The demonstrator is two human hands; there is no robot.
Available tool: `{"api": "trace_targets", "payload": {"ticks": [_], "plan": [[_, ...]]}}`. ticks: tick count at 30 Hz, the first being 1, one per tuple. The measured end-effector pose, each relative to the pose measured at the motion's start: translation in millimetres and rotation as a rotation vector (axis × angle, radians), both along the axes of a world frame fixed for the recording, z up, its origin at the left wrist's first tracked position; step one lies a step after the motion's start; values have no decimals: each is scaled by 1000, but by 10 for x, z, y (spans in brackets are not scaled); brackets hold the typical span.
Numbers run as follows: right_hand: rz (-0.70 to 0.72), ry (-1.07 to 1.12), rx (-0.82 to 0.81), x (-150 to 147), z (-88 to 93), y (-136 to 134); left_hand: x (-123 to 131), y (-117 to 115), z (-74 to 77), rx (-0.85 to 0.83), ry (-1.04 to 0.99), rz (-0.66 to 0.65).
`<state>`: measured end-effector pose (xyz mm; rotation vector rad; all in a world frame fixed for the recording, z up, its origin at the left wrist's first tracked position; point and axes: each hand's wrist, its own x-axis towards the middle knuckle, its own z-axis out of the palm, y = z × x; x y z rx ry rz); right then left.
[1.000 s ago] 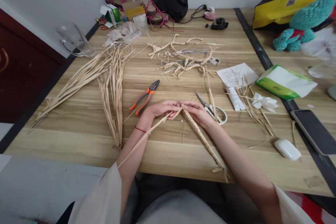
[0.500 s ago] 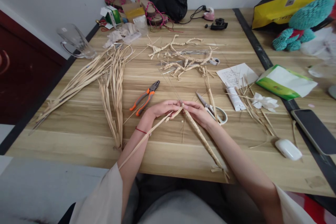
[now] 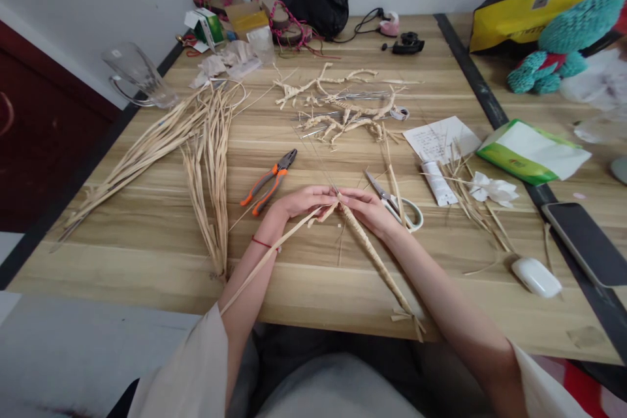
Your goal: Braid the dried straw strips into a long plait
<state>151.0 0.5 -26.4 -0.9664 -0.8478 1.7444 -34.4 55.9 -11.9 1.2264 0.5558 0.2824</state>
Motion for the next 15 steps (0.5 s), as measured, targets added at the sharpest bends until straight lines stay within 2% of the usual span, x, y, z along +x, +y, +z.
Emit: {"api": "trace_targets", "payload": {"ticks": [6, 15], "plan": [[18, 11, 28, 0, -2, 3, 4, 17, 2, 50, 28, -1], [16, 28, 16, -9, 11, 2, 23, -35, 49, -27, 9, 26]]}}
